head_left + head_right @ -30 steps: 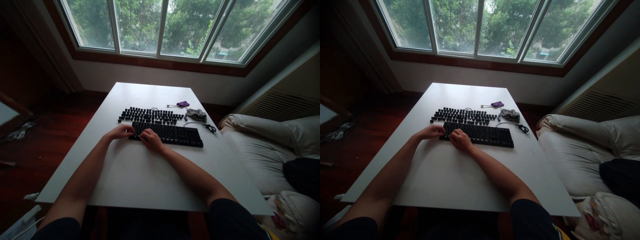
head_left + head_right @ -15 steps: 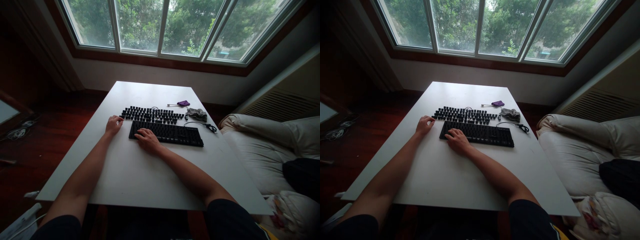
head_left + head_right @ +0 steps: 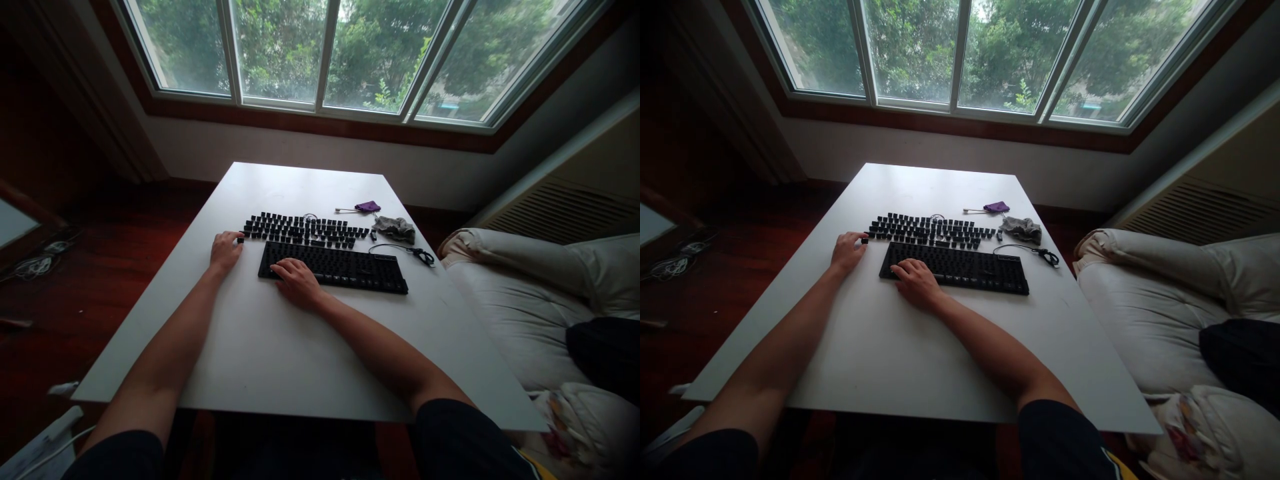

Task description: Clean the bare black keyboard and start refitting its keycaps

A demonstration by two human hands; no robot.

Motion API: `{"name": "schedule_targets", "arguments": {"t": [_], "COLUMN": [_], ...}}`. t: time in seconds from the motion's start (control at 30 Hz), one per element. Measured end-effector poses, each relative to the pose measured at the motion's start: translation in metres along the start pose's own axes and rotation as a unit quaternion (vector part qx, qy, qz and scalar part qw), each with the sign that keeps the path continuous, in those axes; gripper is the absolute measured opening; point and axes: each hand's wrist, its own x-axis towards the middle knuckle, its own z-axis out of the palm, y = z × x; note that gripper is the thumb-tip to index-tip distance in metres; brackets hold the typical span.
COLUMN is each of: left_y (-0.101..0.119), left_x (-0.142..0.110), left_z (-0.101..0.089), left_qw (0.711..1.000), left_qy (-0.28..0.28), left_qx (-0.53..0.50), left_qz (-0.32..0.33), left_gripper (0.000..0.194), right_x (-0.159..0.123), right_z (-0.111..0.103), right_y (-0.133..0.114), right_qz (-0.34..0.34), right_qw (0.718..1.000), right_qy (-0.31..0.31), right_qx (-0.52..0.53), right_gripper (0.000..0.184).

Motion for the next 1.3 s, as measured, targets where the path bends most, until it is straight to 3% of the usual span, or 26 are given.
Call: {"name": "schedule_targets", "arguments": {"t": [0.3, 0.43, 0.53, 0.67, 0.8, 1.3], "left_y": [0.003, 0.010, 0.024, 0.047, 0.059, 0.056], "left_x": [-0.002, 0.000, 0.003, 0.005, 0.003, 0.003], "left_z": [-0.002, -0.010, -0.024, -0.045, -0.052, -0.047], "left_qw": [1.000, 0.998, 0.981, 0.928, 0.896, 0.897], "left_qy": [-0.007, -0.042, -0.141, -0.305, -0.391, -0.397], "left_qx": [0.009, -0.042, -0.117, -0.179, -0.172, -0.151], "left_qz": [-0.022, 0.012, 0.063, 0.121, 0.122, 0.123], "left_gripper": [0.024, 0.024, 0.027, 0.032, 0.037, 0.033], "right_x": [-0.002, -0.003, -0.002, -0.001, -0.002, -0.002], "right_z": [0.001, 0.001, 0.000, 0.000, 0.001, -0.001], "right_y": [0.007, 0.008, 0.006, 0.007, 0.008, 0.008], "right_qz": [-0.004, 0.009, 0.025, 0.029, 0.032, 0.029], "right_qw": [1.000, 1.000, 1.000, 1.000, 0.999, 0.999], "right_qy": [0.027, 0.025, 0.017, 0.010, 0.010, 0.013], "right_qx": [0.009, -0.001, -0.006, -0.009, -0.010, -0.006], "right_gripper": [0.039, 0.038, 0.040, 0.041, 0.040, 0.039]}}
